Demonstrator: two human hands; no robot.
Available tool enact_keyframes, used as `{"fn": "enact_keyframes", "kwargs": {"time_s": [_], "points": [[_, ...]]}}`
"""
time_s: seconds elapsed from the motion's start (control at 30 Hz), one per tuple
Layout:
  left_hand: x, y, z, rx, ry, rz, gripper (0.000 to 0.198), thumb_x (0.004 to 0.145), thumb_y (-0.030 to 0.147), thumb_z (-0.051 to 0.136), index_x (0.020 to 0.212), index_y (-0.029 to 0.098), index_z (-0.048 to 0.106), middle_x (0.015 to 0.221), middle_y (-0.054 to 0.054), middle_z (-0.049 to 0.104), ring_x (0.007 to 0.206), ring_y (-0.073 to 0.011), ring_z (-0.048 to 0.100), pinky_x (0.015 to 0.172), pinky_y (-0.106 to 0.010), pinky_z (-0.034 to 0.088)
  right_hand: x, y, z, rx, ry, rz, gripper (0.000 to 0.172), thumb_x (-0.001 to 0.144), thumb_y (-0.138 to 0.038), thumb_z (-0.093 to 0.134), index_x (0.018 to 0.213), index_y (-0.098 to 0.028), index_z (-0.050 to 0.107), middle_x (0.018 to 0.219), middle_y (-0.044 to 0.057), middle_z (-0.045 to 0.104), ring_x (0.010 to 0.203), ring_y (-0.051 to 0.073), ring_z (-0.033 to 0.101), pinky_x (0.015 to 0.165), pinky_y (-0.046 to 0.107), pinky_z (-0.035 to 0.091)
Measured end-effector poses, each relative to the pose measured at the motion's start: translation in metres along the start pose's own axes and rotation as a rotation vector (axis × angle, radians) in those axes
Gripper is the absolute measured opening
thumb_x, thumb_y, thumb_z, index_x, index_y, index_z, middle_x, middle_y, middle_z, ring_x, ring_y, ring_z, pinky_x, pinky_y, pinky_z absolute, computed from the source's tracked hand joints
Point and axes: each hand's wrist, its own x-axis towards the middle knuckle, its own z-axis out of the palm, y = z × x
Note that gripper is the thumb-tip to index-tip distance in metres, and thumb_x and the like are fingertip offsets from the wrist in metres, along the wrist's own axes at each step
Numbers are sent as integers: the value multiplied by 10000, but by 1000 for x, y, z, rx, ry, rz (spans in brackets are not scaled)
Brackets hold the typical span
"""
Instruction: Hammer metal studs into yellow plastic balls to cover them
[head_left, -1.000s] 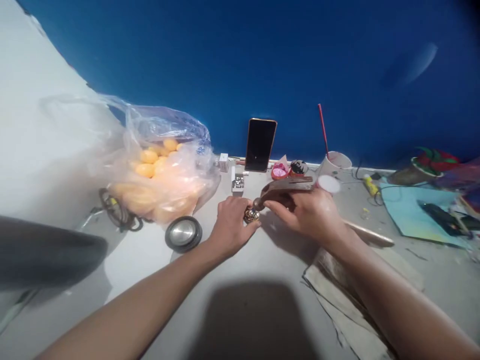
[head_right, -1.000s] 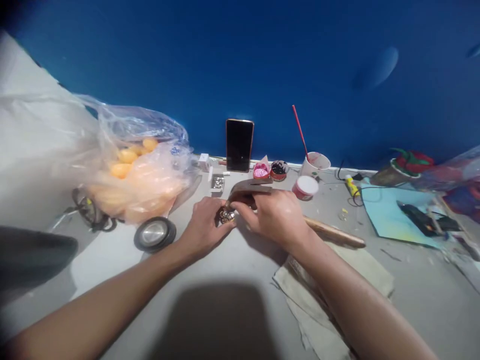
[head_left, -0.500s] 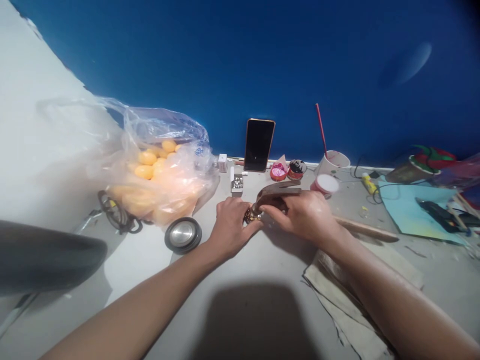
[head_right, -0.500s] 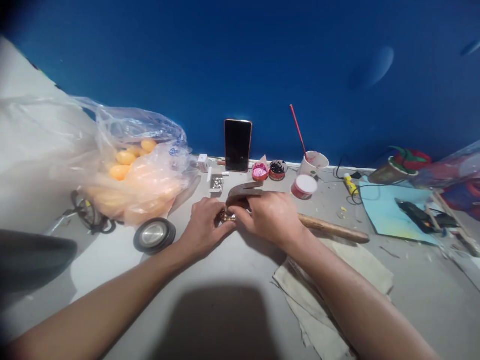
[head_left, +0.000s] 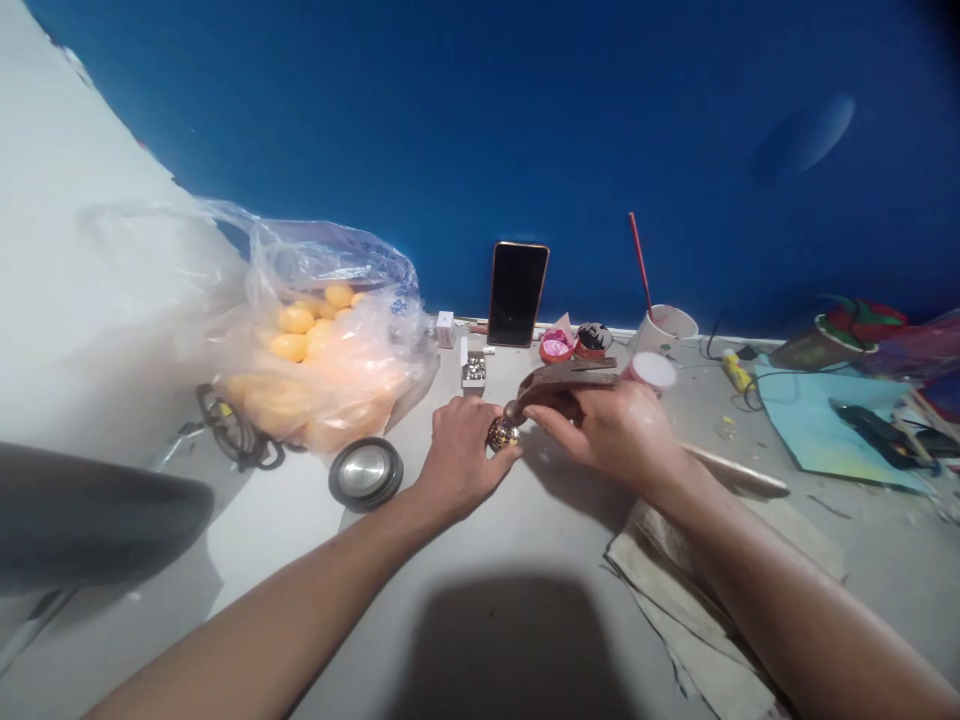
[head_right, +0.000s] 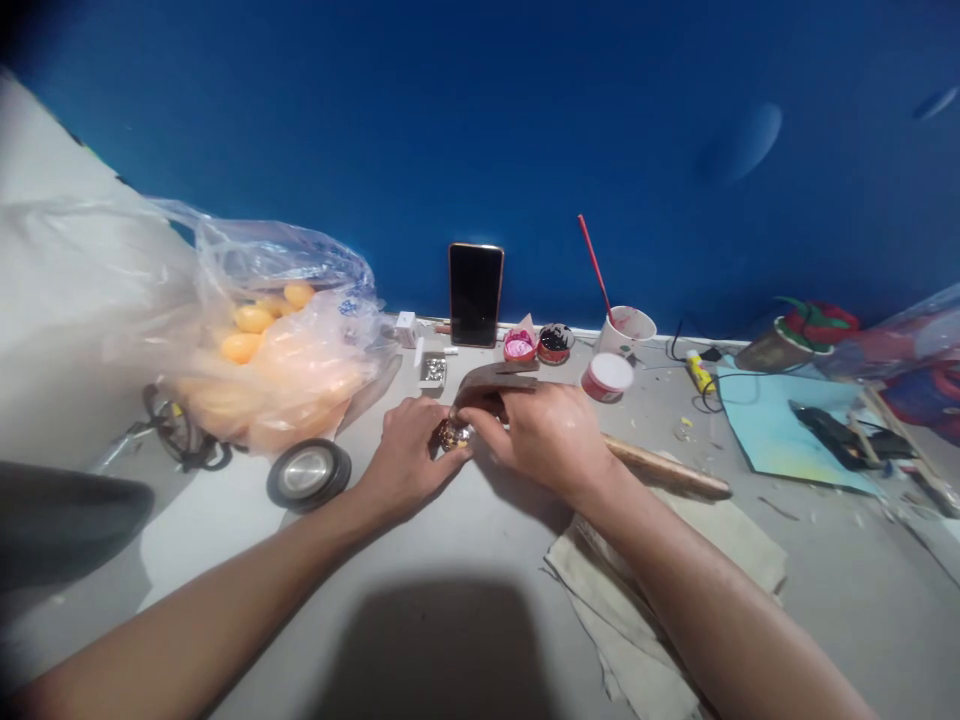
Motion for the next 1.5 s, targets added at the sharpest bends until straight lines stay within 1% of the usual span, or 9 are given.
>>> {"fn": "enact_keyframes", "kwargs": {"time_s": [0.1,0.27,0.4,0.63,0.93,1.07,1.2,1.37,1.5], "points": [[0,-1,0,-22,21,0,303,814,305,759,1073,219,629,1000,-57,648,1033,-287,577,897,-416,392,0,0,1,12,-62,-16,358,914,-489,636,775,-185,764,640,59,724,519,170,590,531,287,300],[1,1,-3,-57,5,-36,311,792,267,768,1046,220,594,1004,-52,663,1031,-284,577,916,-426,391,0,0,0,-21,20,-20,388,903,-517,646,746,-180,759,572,51,687,482,172,567,520,299,286],[1,2,-5,-95,13,-41,292,808,225,738,1055,221,582,1052,-57,687,1052,-278,585,929,-430,387,0,-1,1,-3,7,-65,367,909,-497,648,744,-189,760,580,45,695,482,161,571,517,293,278],[2,2,-3,-39,3,-23,265,825,358,754,1017,215,639,957,-50,682,996,-278,590,894,-414,390,-1,-2,1,26,97,-66,370,915,-488,634,762,-181,773,568,51,689,479,163,561,525,291,280],[1,4,-6,-14,-47,-15,302,809,370,771,1033,216,638,1009,-63,656,1029,-294,565,912,-438,383,0,-1,0,29,60,-48,384,926,-494,618,764,-181,771,574,45,687,502,162,579,525,287,293],[1,5,-6,-24,-32,-16,201,829,303,731,982,216,635,966,-53,636,1019,-283,568,905,-424,382,-1,-3,0,34,17,-70,381,933,-478,610,747,-182,762,569,43,684,490,157,571,518,286,279],[1,3,-5,-46,-1,-22,263,821,279,731,1044,211,609,982,-52,647,1012,-279,571,897,-417,389,0,0,0,37,93,-45,378,918,-496,627,748,-188,763,554,39,678,482,162,573,512,288,289],[0,1,-4,-63,6,-31,284,811,220,717,1065,217,589,1011,-55,664,1005,-273,577,906,-424,392,0,1,1,27,5,-45,349,916,-484,636,768,-199,770,587,41,699,510,163,598,510,280,303],[0,3,-5,-82,-4,-34,288,810,233,728,1054,225,575,992,-50,664,1011,-281,585,913,-432,395,0,0,1,17,20,-23,357,913,-487,632,767,-191,767,578,43,693,496,164,585,508,284,302]]}}
